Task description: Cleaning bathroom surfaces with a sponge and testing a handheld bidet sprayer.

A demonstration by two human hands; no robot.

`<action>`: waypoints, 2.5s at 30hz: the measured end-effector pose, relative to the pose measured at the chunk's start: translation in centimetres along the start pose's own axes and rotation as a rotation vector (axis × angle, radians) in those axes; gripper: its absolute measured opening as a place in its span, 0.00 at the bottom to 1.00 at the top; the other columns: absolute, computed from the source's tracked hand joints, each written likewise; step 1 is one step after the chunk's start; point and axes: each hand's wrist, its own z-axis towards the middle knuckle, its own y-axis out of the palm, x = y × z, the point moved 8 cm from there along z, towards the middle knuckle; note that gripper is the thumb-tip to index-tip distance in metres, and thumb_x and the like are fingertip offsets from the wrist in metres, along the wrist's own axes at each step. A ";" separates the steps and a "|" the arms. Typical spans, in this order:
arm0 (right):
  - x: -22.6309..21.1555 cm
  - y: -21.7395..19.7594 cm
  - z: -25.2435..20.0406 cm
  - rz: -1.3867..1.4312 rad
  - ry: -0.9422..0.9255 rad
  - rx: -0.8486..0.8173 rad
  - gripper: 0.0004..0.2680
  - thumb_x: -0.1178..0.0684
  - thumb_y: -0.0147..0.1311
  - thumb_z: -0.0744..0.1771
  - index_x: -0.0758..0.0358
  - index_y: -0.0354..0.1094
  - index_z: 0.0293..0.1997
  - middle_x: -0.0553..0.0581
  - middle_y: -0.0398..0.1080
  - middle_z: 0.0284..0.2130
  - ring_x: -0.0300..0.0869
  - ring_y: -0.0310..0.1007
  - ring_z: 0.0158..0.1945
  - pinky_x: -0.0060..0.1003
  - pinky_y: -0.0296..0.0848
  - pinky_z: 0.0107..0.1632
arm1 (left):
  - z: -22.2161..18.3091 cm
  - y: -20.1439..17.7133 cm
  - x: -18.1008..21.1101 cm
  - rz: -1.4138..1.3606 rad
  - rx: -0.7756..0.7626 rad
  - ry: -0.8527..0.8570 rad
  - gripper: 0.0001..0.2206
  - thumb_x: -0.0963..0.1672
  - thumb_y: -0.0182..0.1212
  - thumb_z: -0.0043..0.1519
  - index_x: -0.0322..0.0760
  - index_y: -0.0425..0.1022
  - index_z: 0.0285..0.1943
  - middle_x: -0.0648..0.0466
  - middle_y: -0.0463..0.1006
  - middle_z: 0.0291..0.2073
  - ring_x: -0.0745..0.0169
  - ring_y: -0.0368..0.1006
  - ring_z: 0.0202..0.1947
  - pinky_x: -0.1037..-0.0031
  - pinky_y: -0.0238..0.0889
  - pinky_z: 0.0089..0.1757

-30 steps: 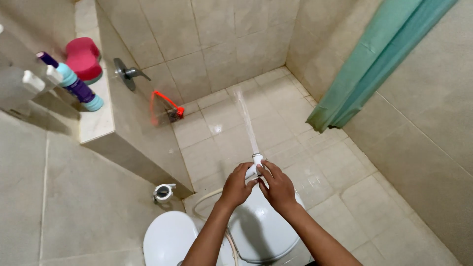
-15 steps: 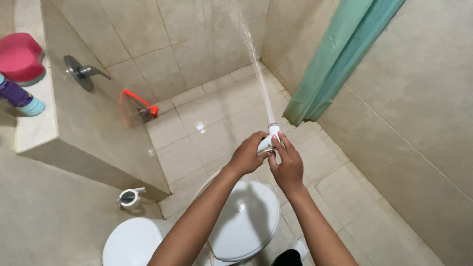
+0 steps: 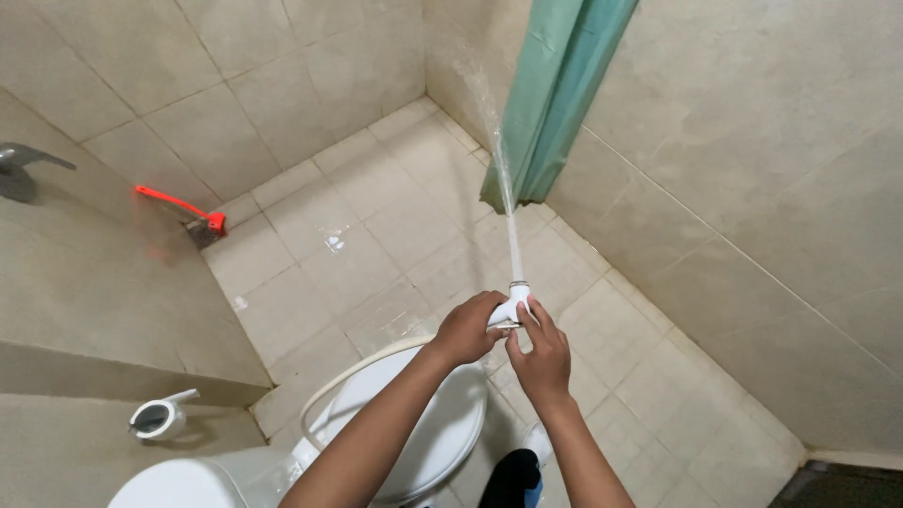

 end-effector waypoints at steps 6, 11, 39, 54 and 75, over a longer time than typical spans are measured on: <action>0.8 -0.7 -1.4 0.008 0.000 -0.023 0.19 0.56 0.64 0.62 0.58 0.73 0.59 0.54 0.69 0.62 0.47 0.76 0.53 0.42 0.71 0.53 | -1.1 2.3 -0.8 0.010 0.031 0.053 0.21 0.43 0.70 0.55 0.38 0.71 0.57 0.47 0.76 0.51 0.42 0.72 0.54 0.57 0.66 0.50; 1.0 0.2 -1.6 0.032 0.005 -0.043 0.18 0.56 0.63 0.62 0.58 0.73 0.59 0.53 0.70 0.62 0.47 0.75 0.51 0.41 0.71 0.54 | -1.3 1.9 -1.3 0.015 0.055 0.020 0.21 0.42 0.69 0.55 0.38 0.70 0.57 0.47 0.76 0.51 0.43 0.72 0.54 0.57 0.65 0.50; -5.6 10.4 1.7 0.068 -0.116 -0.317 0.21 0.54 0.61 0.63 0.59 0.69 0.64 0.56 0.66 0.66 0.43 0.76 0.52 0.41 0.66 0.58 | -4.4 -6.1 -9.3 0.163 0.372 -0.082 0.23 0.40 0.68 0.55 0.38 0.70 0.61 0.51 0.74 0.52 0.49 0.68 0.57 0.59 0.57 0.53; -11.0 13.3 1.9 0.059 -0.243 -0.564 0.21 0.55 0.61 0.61 0.58 0.69 0.62 0.59 0.67 0.64 0.51 0.78 0.44 0.45 0.73 0.49 | -9.0 -9.2 -13.8 0.045 0.440 -0.169 0.23 0.42 0.68 0.56 0.39 0.71 0.62 0.50 0.75 0.53 0.47 0.70 0.56 0.58 0.60 0.53; -16.0 19.3 -2.5 0.101 -0.293 -0.699 0.22 0.53 0.61 0.62 0.55 0.66 0.65 0.55 0.64 0.66 0.49 0.76 0.48 0.43 0.71 0.55 | -16.1 -12.9 -17.2 0.251 0.549 -0.203 0.25 0.39 0.68 0.55 0.39 0.71 0.64 0.50 0.75 0.53 0.51 0.70 0.56 0.59 0.58 0.53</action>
